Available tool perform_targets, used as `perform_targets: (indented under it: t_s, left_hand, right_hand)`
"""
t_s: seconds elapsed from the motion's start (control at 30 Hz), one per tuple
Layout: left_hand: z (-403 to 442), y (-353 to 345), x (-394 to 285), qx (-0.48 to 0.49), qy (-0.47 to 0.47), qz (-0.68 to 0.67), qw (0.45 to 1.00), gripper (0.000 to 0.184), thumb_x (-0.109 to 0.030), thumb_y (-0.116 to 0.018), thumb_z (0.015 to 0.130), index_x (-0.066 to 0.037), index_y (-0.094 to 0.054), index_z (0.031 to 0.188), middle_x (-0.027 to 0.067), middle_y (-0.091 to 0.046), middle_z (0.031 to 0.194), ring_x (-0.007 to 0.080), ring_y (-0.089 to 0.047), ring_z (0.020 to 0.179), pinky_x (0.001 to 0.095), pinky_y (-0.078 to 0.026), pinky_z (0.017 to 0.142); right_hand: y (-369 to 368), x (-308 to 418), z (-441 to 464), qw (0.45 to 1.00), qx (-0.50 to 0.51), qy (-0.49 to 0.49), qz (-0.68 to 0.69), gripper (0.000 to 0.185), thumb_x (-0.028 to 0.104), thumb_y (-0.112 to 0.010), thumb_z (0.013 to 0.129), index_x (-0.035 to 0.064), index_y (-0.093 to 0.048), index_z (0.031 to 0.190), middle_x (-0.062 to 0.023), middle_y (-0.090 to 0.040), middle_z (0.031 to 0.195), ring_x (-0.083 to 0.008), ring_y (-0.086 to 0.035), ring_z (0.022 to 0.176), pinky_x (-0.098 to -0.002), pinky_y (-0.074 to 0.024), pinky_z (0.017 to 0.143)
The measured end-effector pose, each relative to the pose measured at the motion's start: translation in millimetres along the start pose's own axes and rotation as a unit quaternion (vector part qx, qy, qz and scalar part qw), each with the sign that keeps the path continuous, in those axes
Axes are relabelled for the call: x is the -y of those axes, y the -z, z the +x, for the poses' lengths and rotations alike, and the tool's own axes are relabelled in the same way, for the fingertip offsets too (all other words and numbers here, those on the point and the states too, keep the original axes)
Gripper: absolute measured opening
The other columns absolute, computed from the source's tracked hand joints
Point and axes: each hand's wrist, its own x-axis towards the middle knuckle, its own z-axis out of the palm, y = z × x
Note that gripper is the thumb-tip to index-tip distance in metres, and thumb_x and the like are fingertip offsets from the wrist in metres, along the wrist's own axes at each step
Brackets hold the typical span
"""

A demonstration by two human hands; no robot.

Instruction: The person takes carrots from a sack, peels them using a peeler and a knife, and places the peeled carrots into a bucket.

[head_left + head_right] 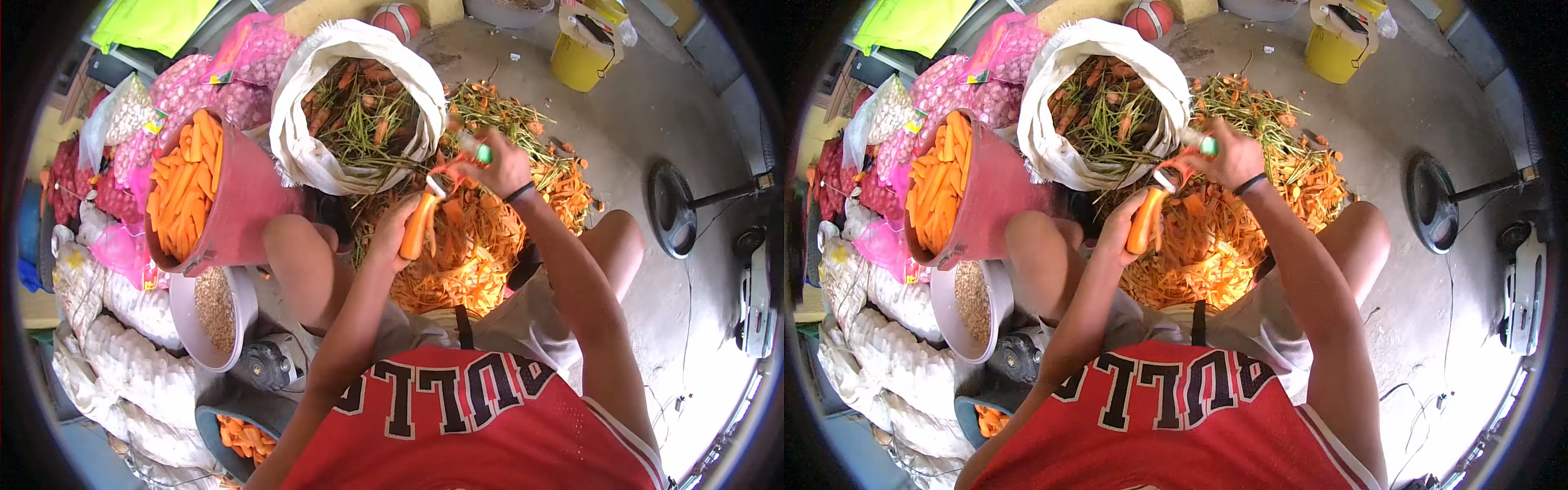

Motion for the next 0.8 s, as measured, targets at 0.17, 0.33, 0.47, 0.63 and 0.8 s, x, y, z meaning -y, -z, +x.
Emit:
perform_targets:
  t_s: [0.17,0.33,0.47,0.63,0.8]
  left_hand:
    - [12.3,1.7,-0.1,0.041,-0.006,-0.065,0.997,0.030,-0.029,-0.051,0.099,-0.008,-0.057,0.119,0.0030,-0.063,0.090,0.0123,-0.060,0.066,0.0255,-0.052,0.057]
    - [6.4,8.7,5.3,0.011,0.004,-0.035,0.999,0.030,-0.030,-0.051,0.099,-0.008,-0.055,0.119,0.0040,-0.064,0.096,0.0104,-0.058,0.067,0.0237,-0.048,0.056]
    - [14.6,-0.3,2.9,0.028,-0.007,-0.083,0.996,0.030,-0.030,-0.050,0.100,-0.006,-0.057,0.116,0.0041,-0.062,0.090,0.0105,-0.060,0.074,0.0255,-0.051,0.057]
    - [10.9,18.9,5.3,0.065,0.015,0.007,0.998,0.031,-0.031,-0.047,0.101,-0.005,-0.058,0.116,0.0046,-0.063,0.091,0.0129,-0.062,0.076,0.0276,-0.053,0.065]
    - [13.4,-3.4,-0.7,0.018,0.009,-0.088,0.996,0.030,-0.031,-0.052,0.100,-0.009,-0.059,0.118,0.0029,-0.062,0.089,0.0120,-0.061,0.073,0.0274,-0.053,0.062]
  right_hand:
    - [1.6,43.9,-25.8,0.981,0.078,0.152,0.086,0.057,0.048,-0.083,0.068,0.0083,-0.060,0.101,-0.0112,-0.067,0.084,-0.0254,-0.069,0.071,-0.0356,-0.0567,0.063]
    - [4.8,6.5,1.0,0.999,0.004,0.007,0.040,0.059,0.055,-0.080,0.068,0.0085,-0.057,0.096,-0.0124,-0.067,0.079,-0.0232,-0.068,0.065,-0.0359,-0.0555,0.057]
    - [-0.5,35.8,-22.7,0.980,0.070,0.143,0.117,0.058,0.051,-0.082,0.069,0.0083,-0.060,0.100,-0.0132,-0.068,0.089,-0.0276,-0.069,0.072,-0.0382,-0.0566,0.064]
    - [3.3,-3.5,6.7,0.999,-0.021,0.027,0.000,0.058,0.056,-0.079,0.070,0.0082,-0.055,0.094,-0.0076,-0.063,0.071,-0.0204,-0.065,0.059,-0.0326,-0.0541,0.051]
    - [1.1,32.4,-18.7,0.982,0.074,0.139,0.103,0.064,0.055,-0.081,0.068,0.0076,-0.058,0.104,-0.0133,-0.068,0.084,-0.0244,-0.070,0.071,-0.0370,-0.0569,0.063]
